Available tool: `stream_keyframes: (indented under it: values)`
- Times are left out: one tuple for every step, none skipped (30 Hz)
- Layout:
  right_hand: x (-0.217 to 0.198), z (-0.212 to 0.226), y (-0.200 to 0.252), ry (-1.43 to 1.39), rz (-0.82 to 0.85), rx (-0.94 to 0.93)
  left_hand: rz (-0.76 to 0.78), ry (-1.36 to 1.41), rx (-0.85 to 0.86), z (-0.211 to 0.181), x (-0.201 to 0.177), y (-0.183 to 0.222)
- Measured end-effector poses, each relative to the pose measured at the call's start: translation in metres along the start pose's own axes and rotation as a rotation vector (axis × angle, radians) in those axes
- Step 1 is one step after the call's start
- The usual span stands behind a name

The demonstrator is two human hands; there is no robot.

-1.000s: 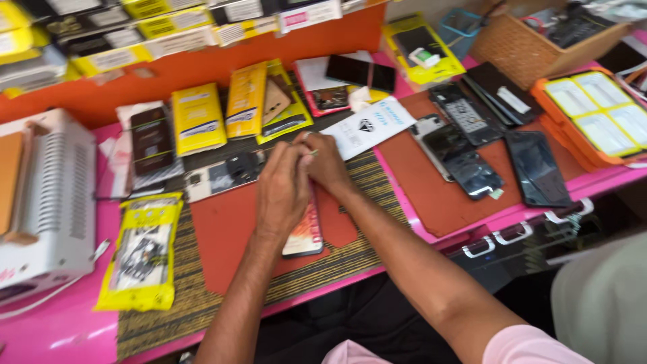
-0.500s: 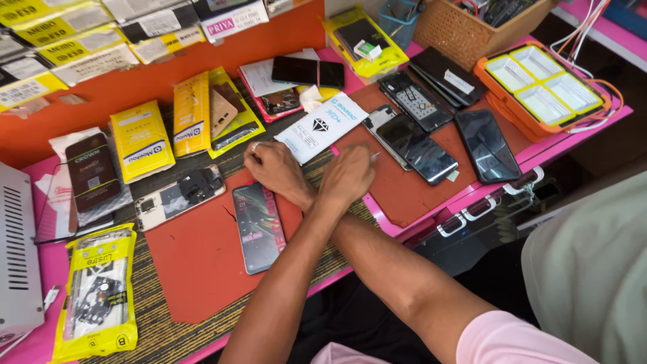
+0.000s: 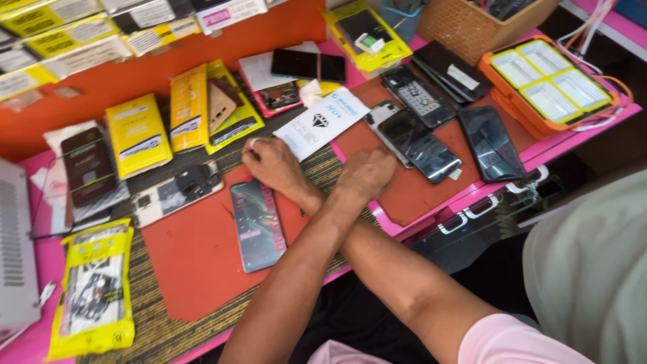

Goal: The person handles a smartphone, removes a protective film from its screen, and then uses a small tool to pry open the device's back cover. They continue to work on the internal components of the phone.

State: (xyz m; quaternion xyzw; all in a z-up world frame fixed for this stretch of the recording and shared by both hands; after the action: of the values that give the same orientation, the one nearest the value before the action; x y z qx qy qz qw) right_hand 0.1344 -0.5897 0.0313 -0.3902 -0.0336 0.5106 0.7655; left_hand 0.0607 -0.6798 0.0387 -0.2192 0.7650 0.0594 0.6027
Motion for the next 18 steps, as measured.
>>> stream_keyframes:
  values:
    - [0.000, -0.002, 0.000, 0.009, 0.010, 0.001, -0.016, 0.016, 0.009, -0.001, 0.002, -0.001]
    - [0.002, -0.004, -0.001, 0.010, 0.023, -0.004, -0.034, 0.026, 0.010, 0.000, 0.003, 0.000]
    - [0.003, -0.005, -0.001, 0.011, 0.037, -0.008, -0.052, 0.036, 0.011, 0.000, 0.003, 0.000]
    - [0.004, -0.006, -0.001, 0.009, 0.031, -0.048, 0.008, 0.001, 0.012, 0.001, 0.004, -0.001]
    - [0.004, -0.007, -0.001, 0.005, 0.025, -0.087, 0.068, -0.033, 0.013, 0.001, 0.004, -0.002]
    - [0.004, -0.008, -0.002, 0.013, 0.016, -0.096, 0.026, -0.006, 0.015, 0.000, 0.003, 0.000]
    - [0.005, -0.008, -0.002, 0.021, 0.006, -0.104, -0.016, 0.018, 0.018, -0.001, 0.002, 0.001]
    - [0.006, -0.009, -0.002, 0.024, 0.019, -0.095, -0.001, -0.010, 0.028, -0.002, 0.002, 0.002]
    - [0.007, -0.008, -0.002, 0.028, 0.032, -0.086, 0.015, -0.039, 0.038, -0.002, 0.002, 0.002]
    - [0.005, -0.009, -0.002, 0.037, 0.044, -0.076, -0.019, -0.033, 0.045, -0.003, 0.002, 0.002]
    - [0.004, -0.009, -0.002, 0.034, 0.060, -0.067, -0.053, -0.027, 0.053, -0.004, 0.003, 0.002]
    - [0.004, -0.009, -0.002, 0.033, 0.076, -0.059, -0.087, -0.023, 0.060, -0.004, 0.004, 0.001]
    - [0.003, -0.009, -0.002, 0.031, 0.093, -0.051, -0.080, -0.035, 0.076, -0.005, 0.006, 0.000]
    - [0.003, -0.008, -0.002, 0.037, 0.103, -0.044, -0.071, -0.047, 0.090, -0.004, 0.009, -0.002]
    - [0.002, -0.008, -0.002, 0.043, 0.113, -0.037, -0.062, -0.059, 0.103, -0.004, 0.011, -0.004]
    - [0.002, -0.006, -0.003, 0.049, 0.122, -0.032, -0.051, -0.079, 0.097, -0.004, 0.013, -0.005]
    - [0.002, -0.005, -0.002, 0.044, 0.121, -0.053, -0.038, -0.098, 0.090, -0.005, 0.016, -0.006]
    - [0.000, -0.003, -0.002, 0.041, 0.118, -0.075, -0.058, -0.100, 0.094, -0.007, 0.017, -0.008]
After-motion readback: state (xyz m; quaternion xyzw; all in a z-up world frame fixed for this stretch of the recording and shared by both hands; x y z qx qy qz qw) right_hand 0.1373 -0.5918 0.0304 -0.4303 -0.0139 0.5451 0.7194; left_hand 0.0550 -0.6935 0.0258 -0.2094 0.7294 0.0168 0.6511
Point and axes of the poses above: each hand's wrist, its own y-axis away from the middle knuckle, its own x-axis out of the palm, z = x × y, the point moved 2 cm from there along -y, towards the middle knuckle, and after that the axes turned 3 degrees about x, right-handed, at the moved point
